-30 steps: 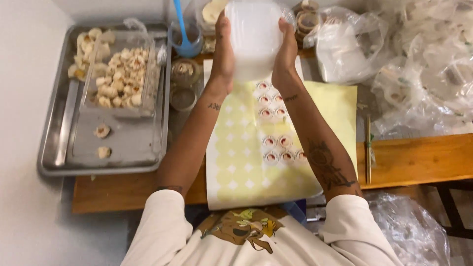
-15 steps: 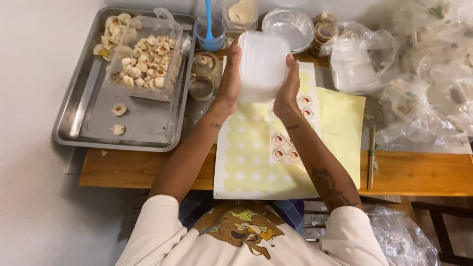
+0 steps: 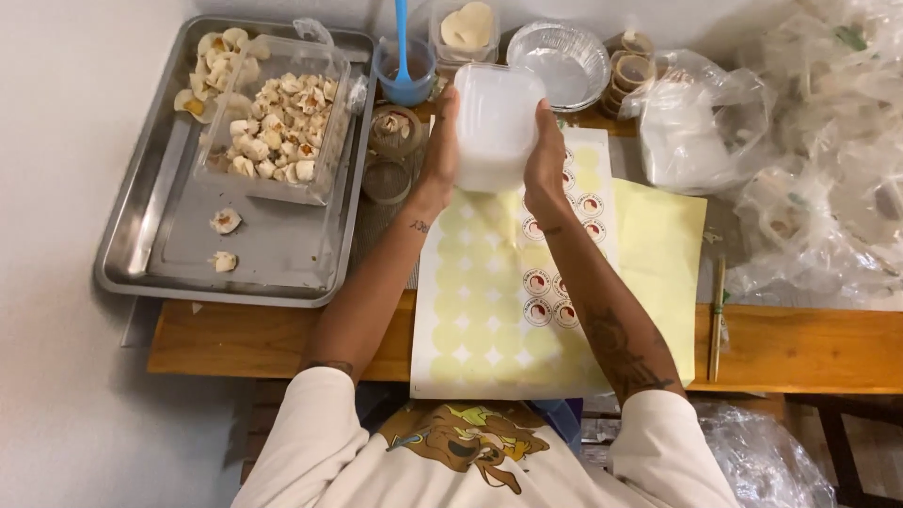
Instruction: The person organizes a sheet of round labels, places items into a small plastic container, and then places the container and a bundle of green sticks into a clear plastic bag.
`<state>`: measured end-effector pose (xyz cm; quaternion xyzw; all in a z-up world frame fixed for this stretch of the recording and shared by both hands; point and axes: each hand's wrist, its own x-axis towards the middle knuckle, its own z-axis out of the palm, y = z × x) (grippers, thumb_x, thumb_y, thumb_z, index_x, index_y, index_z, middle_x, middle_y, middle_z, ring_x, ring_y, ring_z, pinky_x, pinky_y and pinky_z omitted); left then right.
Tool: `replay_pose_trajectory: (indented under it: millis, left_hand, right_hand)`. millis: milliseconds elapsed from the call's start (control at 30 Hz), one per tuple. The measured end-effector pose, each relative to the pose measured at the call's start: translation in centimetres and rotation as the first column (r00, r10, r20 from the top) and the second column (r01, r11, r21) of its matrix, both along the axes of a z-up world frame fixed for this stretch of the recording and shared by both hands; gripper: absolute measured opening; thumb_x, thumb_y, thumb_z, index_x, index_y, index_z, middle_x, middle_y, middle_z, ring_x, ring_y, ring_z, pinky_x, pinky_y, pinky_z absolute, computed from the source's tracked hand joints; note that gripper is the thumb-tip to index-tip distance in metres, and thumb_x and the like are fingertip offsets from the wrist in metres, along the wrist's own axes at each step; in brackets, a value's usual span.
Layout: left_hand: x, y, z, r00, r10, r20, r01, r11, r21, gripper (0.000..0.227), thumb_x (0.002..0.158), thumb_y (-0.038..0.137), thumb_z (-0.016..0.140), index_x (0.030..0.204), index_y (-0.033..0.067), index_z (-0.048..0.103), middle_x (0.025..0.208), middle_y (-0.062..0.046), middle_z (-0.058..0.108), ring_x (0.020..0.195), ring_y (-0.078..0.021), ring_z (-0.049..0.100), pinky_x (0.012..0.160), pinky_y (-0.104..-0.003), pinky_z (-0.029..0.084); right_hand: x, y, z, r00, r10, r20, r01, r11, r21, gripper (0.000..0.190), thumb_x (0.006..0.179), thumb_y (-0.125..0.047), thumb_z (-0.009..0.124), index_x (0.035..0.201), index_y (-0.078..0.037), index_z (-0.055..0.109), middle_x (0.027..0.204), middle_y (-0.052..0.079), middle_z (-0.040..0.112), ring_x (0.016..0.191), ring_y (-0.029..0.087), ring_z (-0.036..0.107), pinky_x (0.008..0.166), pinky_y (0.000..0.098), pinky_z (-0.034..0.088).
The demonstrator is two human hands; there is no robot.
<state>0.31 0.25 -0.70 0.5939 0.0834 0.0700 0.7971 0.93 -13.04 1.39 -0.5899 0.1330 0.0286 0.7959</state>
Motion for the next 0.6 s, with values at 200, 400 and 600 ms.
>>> replay_pose_trajectory:
  millis: [200,400,600]
  left_hand:
    - [-0.9,-0.1,2.0,0.963,-0.037,0.268,0.005,0.993,0.116,0.068,0.106,0.052,0.025,0.161,0.0118,0.027,0.172,-0.013,0.022,0.161,-0.025,0.018,0.132,-0.042,0.015]
    - [-3.9,-0.6,5.1,0.951,-0.013,0.309,0.006,1.0,0.025,0.07,0.105,0.052,0.03,0.162,0.0109,0.026,0.172,-0.01,0.022,0.161,-0.0214,0.017,0.133,-0.038,0.013]
    - [-13.1,-2.5,7.5,0.937,0.023,0.35,-0.063,0.993,0.102,0.072,0.113,0.054,0.024,0.163,0.0024,0.022,0.169,-0.028,0.018,0.16,-0.0427,0.01,0.132,-0.053,0.002]
  right_hand:
    - [0.0,0.0,1.0,0.982,-0.076,0.172,0.067,0.996,0.06,0.063,0.087,-0.048,0.053,0.132,-0.005,0.065,0.128,0.009,0.072,0.118,0.022,0.067,0.103,0.037,0.055]
    - [-4.2,-0.1,5.7,0.975,-0.143,0.173,0.162,0.982,-0.102,0.08,0.082,-0.058,0.054,0.147,-0.011,0.051,0.149,0.011,0.046,0.14,0.022,0.047,0.114,0.0404,0.045]
    - [-10.5,-0.9,5.9,0.962,-0.088,0.257,0.143,0.968,-0.204,0.068,0.092,-0.058,0.054,0.137,-0.008,0.059,0.141,0.017,0.044,0.135,0.028,0.044,0.115,0.043,0.036]
